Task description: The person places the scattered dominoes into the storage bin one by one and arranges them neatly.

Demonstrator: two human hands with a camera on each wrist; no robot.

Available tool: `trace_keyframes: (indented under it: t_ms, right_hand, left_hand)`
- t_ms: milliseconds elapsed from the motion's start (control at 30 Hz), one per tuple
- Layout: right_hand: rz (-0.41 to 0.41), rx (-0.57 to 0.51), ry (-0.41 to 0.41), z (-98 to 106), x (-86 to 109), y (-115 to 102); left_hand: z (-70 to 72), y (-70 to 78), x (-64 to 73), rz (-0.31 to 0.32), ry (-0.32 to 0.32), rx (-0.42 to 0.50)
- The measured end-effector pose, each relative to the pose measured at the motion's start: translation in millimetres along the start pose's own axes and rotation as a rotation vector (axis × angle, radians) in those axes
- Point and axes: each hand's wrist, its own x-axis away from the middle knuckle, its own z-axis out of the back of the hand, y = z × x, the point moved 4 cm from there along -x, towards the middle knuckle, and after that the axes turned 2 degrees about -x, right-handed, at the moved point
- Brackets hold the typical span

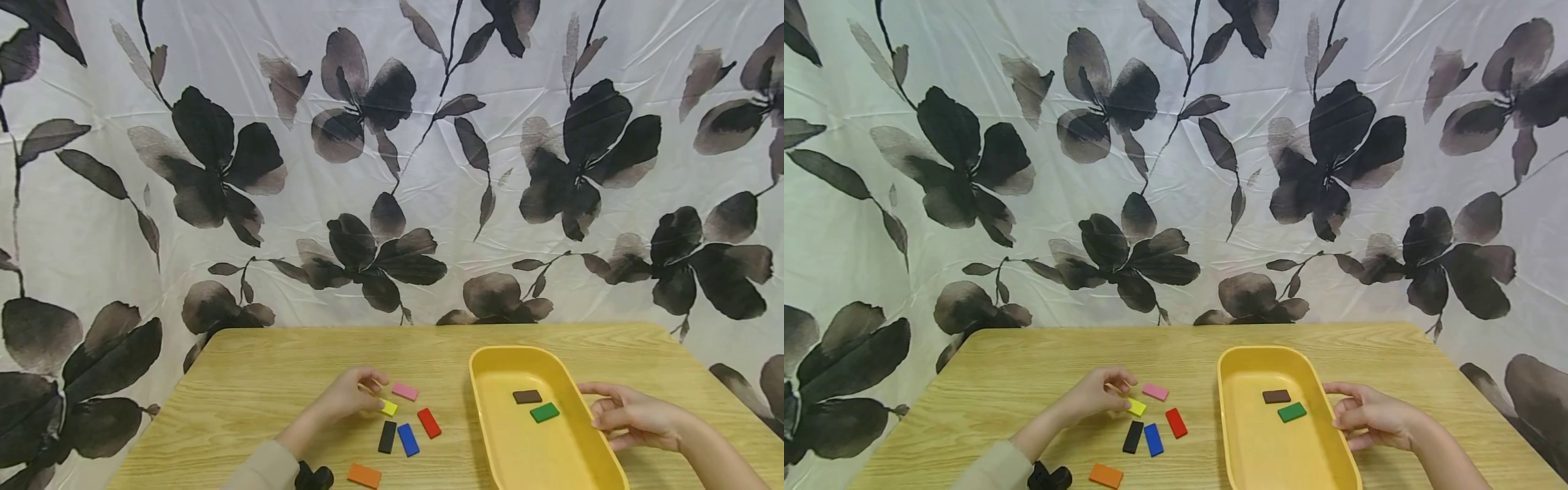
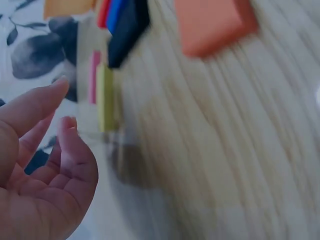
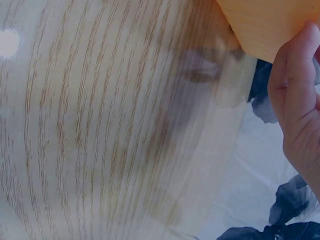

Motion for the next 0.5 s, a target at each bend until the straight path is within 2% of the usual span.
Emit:
trace_keyframes:
  t_ms: [100,233,500]
  right_hand:
    - [-0.003,-0.004,0.000,-0.6,1.5,0.1]
    - [-0.010,-0.015,0.002,-1.5,2.5,1.2]
    - [-0.008,0.002,0.017,-0.9,0.8,0.4]
  left_hand:
    - [3.4,-7.2,1.3,0.008,0.013,-0.028]
    - [4.4,-11.8,1.7,0.022,-0.006,-0.052]
    - [-1.2,-9.6,-1.4,-0.018,-0.045,-0.214]
